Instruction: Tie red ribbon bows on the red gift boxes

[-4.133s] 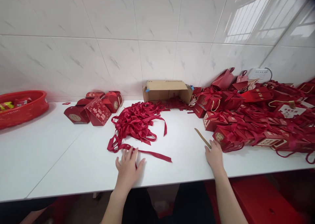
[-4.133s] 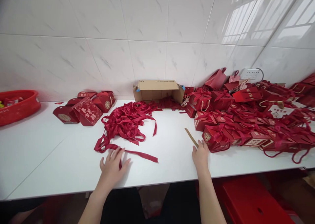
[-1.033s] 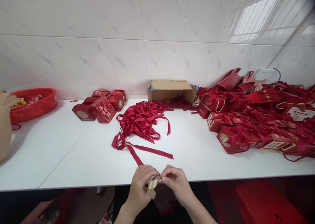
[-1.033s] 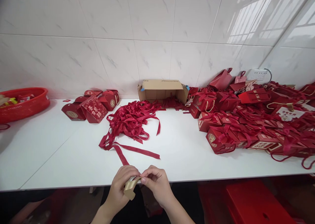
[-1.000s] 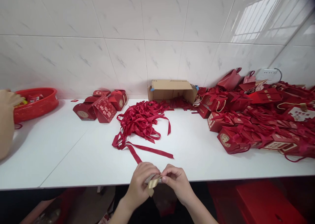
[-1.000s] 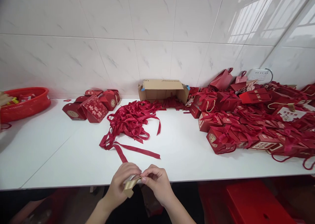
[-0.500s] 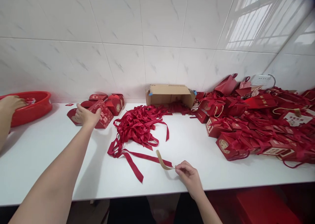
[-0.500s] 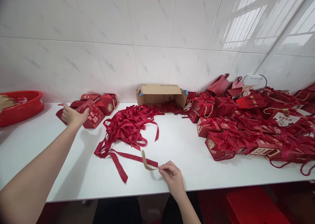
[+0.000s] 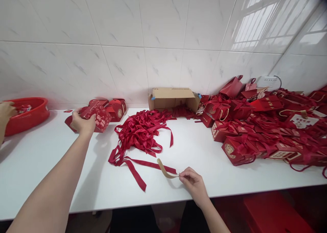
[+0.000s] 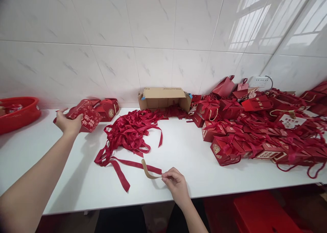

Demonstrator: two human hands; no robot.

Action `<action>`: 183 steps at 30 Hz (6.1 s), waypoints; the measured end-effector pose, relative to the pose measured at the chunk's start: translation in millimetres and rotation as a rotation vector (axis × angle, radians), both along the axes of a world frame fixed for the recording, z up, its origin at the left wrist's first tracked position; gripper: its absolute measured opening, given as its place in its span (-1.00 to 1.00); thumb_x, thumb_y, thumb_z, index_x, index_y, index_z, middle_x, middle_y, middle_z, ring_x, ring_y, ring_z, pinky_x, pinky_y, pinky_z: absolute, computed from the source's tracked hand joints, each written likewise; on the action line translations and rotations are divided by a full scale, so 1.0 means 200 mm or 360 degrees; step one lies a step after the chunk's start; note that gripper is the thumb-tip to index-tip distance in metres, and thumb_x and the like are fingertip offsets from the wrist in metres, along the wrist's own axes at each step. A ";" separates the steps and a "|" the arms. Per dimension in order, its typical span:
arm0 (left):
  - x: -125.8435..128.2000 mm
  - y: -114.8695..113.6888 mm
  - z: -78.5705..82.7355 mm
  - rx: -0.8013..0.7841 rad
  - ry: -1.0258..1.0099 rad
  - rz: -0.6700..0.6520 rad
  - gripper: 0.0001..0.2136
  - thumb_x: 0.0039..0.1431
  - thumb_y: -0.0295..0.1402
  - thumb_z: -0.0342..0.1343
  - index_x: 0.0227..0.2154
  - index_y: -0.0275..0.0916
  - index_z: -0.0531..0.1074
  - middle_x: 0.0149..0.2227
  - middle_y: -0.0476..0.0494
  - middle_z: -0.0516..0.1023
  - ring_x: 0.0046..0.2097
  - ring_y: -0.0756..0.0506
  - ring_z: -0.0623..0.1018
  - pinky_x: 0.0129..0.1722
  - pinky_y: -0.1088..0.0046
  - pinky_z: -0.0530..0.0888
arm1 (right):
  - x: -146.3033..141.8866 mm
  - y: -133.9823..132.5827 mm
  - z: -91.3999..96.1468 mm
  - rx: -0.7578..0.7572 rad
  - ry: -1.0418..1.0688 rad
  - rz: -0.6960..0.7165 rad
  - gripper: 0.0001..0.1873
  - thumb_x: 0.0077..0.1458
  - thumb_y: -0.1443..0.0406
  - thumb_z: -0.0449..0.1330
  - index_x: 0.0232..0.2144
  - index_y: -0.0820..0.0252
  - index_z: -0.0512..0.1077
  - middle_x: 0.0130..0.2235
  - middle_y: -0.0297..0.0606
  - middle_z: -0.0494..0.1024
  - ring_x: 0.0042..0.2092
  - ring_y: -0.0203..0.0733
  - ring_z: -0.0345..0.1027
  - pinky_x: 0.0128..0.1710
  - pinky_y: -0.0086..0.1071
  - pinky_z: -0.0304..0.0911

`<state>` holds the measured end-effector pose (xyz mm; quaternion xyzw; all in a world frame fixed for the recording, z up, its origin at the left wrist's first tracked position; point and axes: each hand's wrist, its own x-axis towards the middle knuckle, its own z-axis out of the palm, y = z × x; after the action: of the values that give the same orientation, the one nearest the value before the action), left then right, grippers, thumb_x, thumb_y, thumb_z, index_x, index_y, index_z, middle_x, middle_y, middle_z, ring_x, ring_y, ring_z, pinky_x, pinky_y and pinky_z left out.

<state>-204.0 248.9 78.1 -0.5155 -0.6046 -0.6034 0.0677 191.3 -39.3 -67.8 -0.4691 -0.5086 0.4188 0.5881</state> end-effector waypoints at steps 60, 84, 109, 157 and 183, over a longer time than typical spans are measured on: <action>0.91 -1.52 -0.22 -0.0149 -0.0435 -0.1277 -0.76 0.17 -0.41 0.06 -0.09 -0.13 0.38 -0.37 -0.10 0.54 -0.27 -0.09 0.56 -0.19 0.28 0.52 | -0.17 -0.11 0.30 0.0415 -0.0144 -0.0166 -0.73 0.02 0.36 0.23 -0.22 0.07 0.28 -0.34 -0.32 0.41 -0.30 -0.24 0.36 -0.30 -0.35 0.32; 0.96 -1.49 -0.20 -0.0512 0.0025 -0.1978 -0.69 0.14 -0.52 0.05 -0.09 -0.08 0.43 -0.03 -0.16 0.51 0.02 -0.15 0.49 -0.02 0.27 0.46 | -0.16 -0.15 0.34 0.0637 -0.0188 -0.0130 -0.72 0.03 0.43 0.22 -0.23 0.05 0.29 -0.33 -0.32 0.43 -0.29 -0.25 0.40 -0.30 -0.36 0.36; 1.00 -1.52 -0.25 -0.0666 -0.0400 -0.1808 -0.82 0.22 -0.41 0.00 -0.18 -0.18 0.47 -0.16 -0.12 0.57 -0.14 -0.09 0.57 -0.15 0.44 0.50 | -0.19 -0.16 0.33 0.0580 -0.0085 -0.0040 -0.68 0.02 0.47 0.21 -0.21 0.04 0.28 -0.31 -0.34 0.42 -0.29 -0.29 0.40 -0.30 -0.42 0.36; 1.01 -1.52 -0.22 -0.0746 -0.0467 -0.1693 -0.79 0.22 -0.30 0.00 -0.28 -0.26 0.51 -0.25 -0.19 0.60 -0.23 -0.12 0.58 -0.22 0.42 0.48 | -0.20 -0.16 0.32 0.0502 -0.0193 -0.0035 -0.75 0.04 0.39 0.20 -0.23 0.08 0.26 -0.33 -0.32 0.40 -0.31 -0.24 0.37 -0.31 -0.35 0.32; 0.96 -1.47 -0.28 -0.0455 -0.0117 -0.2003 -0.79 0.11 -0.57 0.03 -0.26 -0.20 0.48 -0.13 -0.23 0.52 0.00 -0.17 0.48 -0.03 0.22 0.45 | -0.14 -0.17 0.41 0.0580 -0.0544 0.0063 -0.89 0.04 0.41 0.21 -0.34 0.13 0.41 -0.35 -0.26 0.46 -0.30 -0.21 0.38 -0.32 -0.32 0.33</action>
<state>-11.4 -45.9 21.6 -0.7543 -0.2631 -0.4586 -0.3892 163.8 -73.0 13.2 -0.4092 -0.6769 0.2462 0.5601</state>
